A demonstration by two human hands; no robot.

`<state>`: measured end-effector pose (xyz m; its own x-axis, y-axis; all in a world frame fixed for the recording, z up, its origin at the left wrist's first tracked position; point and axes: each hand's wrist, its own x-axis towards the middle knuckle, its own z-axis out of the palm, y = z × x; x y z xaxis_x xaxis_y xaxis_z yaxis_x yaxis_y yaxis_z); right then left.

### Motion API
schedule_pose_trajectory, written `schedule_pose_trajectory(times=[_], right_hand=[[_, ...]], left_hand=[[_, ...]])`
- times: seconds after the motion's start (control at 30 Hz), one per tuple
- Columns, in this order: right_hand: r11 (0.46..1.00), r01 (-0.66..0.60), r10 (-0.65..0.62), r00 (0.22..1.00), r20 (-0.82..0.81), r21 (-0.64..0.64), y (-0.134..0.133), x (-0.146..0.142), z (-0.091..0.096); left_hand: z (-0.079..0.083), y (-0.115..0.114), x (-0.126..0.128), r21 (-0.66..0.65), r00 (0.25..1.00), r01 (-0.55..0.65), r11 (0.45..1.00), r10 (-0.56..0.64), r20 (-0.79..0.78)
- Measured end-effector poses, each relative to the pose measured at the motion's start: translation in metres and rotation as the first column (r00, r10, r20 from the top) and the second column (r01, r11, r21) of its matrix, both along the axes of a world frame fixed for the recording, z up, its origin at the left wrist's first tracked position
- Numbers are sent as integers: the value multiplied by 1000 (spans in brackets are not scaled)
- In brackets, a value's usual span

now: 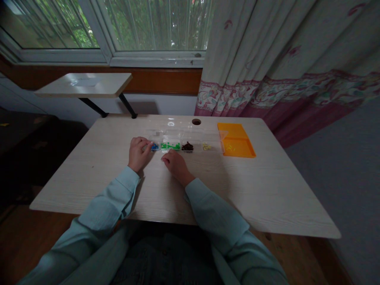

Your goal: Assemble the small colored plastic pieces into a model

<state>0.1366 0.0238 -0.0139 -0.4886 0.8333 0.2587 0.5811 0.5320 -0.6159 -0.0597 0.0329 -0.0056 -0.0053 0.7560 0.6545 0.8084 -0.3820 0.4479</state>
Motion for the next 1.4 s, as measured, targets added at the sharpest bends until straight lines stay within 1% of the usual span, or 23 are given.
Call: schedule_pose_trajectory(times=[0.1,0.23,0.3,0.37,0.43,0.5,0.57,0.6,0.7,0.9,1.03,1.27,1.33,1.4], right_hand=[[1000,-10,9,1000,21,7,-3,-1,0],[1000,-13,13,999,29,-9,-5,-1,-1],[1000,-18,17,1000,-16,-18,-5,0,-1],[999,-2,-2,996,-95,-40,-3,2,0],[993,16,-39,981,-189,-120,0,5,1],[964,1,-79,956,-284,-265,3,8,2],[912,-39,-134,913,-385,-409,5,11,4],[887,-57,-168,886,-433,-459,5,12,4],[841,-99,-255,795,-550,-532,6,13,6],[780,-154,-376,658,-652,-606,9,18,7],[736,-221,-425,587,-689,-641,11,21,6],[656,-339,-541,412,-733,-675,13,24,12],[642,-362,-562,378,-736,-676,14,24,14],[640,-366,-570,362,-737,-675,14,25,14]], left_hand=[[0,0,-2,-6,999,-10,1000,10,-39],[-2,1,-3,-29,998,-42,999,40,-53],[-3,1,-4,-41,997,-52,998,50,-50],[-4,2,-5,-43,998,-53,998,51,-47],[-6,3,-5,-37,998,-52,998,50,-45],[-7,4,-6,-37,998,-49,998,48,-44],[-7,4,-6,-41,998,-46,998,45,-40],[-8,4,-6,-46,998,-46,998,44,-39],[-9,4,-6,-63,998,-62,996,60,-32],[-11,6,-8,-65,997,-63,996,61,-36],[-11,7,-8,-65,997,-67,996,64,-42],[-7,2,-5,-153,991,-113,982,101,-85],[-6,2,-5,-153,991,-118,981,106,-85],[-5,2,-5,-138,992,-112,984,103,-75]])
